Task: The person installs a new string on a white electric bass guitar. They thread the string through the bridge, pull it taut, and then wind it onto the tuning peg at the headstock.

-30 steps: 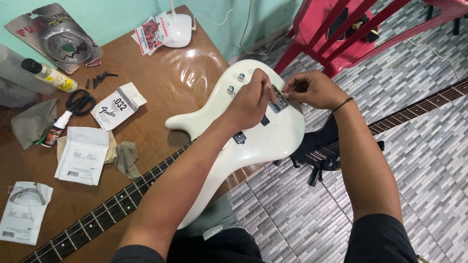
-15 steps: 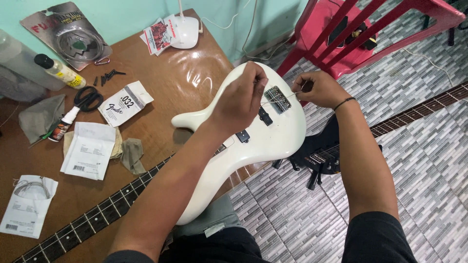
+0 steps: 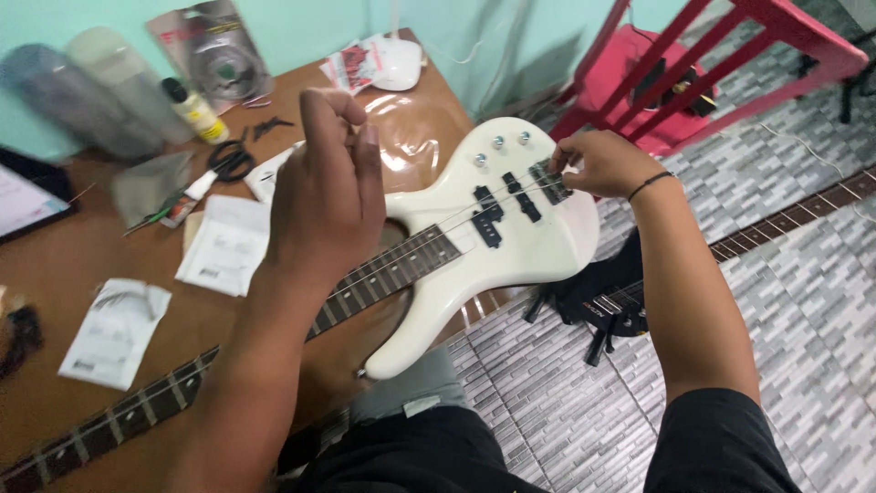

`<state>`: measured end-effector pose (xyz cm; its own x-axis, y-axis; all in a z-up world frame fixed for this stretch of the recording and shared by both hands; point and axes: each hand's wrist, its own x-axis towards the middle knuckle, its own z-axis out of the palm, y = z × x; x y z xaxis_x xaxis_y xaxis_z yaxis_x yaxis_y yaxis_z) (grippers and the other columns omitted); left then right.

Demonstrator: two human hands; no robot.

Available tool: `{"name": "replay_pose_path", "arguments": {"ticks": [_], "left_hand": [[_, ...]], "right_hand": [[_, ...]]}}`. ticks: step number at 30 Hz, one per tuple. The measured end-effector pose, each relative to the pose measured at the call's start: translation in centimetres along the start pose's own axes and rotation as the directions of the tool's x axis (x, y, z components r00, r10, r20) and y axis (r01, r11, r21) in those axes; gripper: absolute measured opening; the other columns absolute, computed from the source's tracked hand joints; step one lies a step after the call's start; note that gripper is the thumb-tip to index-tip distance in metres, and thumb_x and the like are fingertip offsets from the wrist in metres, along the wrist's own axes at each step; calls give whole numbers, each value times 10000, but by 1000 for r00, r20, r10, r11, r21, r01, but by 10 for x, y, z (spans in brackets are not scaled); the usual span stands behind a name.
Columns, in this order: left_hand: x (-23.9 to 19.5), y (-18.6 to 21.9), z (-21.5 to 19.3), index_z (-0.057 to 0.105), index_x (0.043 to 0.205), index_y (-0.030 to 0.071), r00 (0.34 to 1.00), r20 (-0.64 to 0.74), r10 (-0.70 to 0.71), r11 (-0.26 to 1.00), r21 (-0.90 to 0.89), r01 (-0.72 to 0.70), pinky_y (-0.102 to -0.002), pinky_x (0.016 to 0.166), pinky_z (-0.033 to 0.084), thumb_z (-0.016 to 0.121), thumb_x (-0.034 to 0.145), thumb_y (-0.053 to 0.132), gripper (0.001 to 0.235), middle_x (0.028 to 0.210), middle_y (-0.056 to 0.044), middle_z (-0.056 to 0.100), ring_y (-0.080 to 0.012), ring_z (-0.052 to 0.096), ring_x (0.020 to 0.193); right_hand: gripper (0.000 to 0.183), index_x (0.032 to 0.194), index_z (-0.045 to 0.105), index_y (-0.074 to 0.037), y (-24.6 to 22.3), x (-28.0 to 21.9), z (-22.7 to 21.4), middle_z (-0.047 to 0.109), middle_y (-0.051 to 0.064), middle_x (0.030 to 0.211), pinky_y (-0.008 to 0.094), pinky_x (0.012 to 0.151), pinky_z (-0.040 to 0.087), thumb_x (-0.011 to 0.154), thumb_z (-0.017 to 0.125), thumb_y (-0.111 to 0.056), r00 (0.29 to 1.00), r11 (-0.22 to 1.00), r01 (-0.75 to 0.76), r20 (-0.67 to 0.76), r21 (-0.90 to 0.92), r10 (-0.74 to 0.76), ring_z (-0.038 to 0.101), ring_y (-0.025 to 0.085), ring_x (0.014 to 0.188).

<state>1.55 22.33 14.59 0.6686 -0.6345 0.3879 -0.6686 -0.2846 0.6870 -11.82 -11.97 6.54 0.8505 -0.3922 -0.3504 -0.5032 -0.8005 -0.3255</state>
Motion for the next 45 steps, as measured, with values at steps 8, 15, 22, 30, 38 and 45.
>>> {"name": "replay_pose_path", "arguments": {"ticks": [8, 15, 22, 30, 38, 45], "left_hand": [[-43, -31, -82, 364, 1134, 52, 972, -210, 106, 994, 24, -103, -494, 586, 365, 384, 1113, 119, 73, 796, -111, 515, -396, 543, 635], [-105, -65, -170, 348, 1163, 49, 926, -369, 82, 996, 53, -67, -431, 644, 334, 317, 1156, 257, 211, 814, -96, 449, -266, 494, 648], [-195, -109, -251, 304, 1136, 57, 794, -604, 62, 998, 35, -52, -369, 771, 327, 320, 1168, 184, 131, 947, -101, 344, -189, 363, 791], [-298, -186, -298, 382, 1136, 188, 642, -744, -183, 963, -269, -36, -212, 494, 321, 453, 1115, 458, 280, 761, 9, 324, -76, 355, 556], [-380, -247, -298, 423, 1107, 220, 596, -601, -532, 666, -732, -144, -238, 548, 390, 596, 1042, 410, 266, 804, 18, 323, -77, 351, 636], [-409, -263, -295, 412, 1139, 152, 621, -523, -584, 682, -731, 26, -436, 852, 655, 475, 1081, 291, 164, 806, -16, 379, -136, 431, 672]], "right_hand": [[257, 1150, 760, -88, -160, -24, 34, 796, 29, 1080, 274, 876, 586, 932, 712, -218, 694, 646, 659, 18, 386, -719, 742, 124, 994], [126, 972, 775, -73, -275, -44, 70, 735, -2, 756, 193, 530, 540, 930, 758, -190, 700, 579, 642, -75, 503, -710, 669, 43, 637], [90, 919, 772, -118, -386, -58, 113, 672, -27, 641, 197, 473, 452, 941, 754, -204, 571, 534, 711, 66, 457, -818, 539, 44, 485], [121, 878, 729, -76, -501, -84, 177, 575, -23, 537, 194, 443, 402, 953, 745, -169, 441, 498, 674, 243, 546, -864, 515, 52, 420], [55, 958, 734, -86, -565, -100, 249, 635, -19, 641, 214, 423, 519, 949, 702, -130, 423, 579, 602, 396, 550, -815, 581, 71, 481], [119, 890, 714, -133, -603, -94, 299, 655, -11, 633, 212, 495, 480, 967, 723, -223, 397, 516, 676, 330, 526, -857, 600, 67, 517]]}}
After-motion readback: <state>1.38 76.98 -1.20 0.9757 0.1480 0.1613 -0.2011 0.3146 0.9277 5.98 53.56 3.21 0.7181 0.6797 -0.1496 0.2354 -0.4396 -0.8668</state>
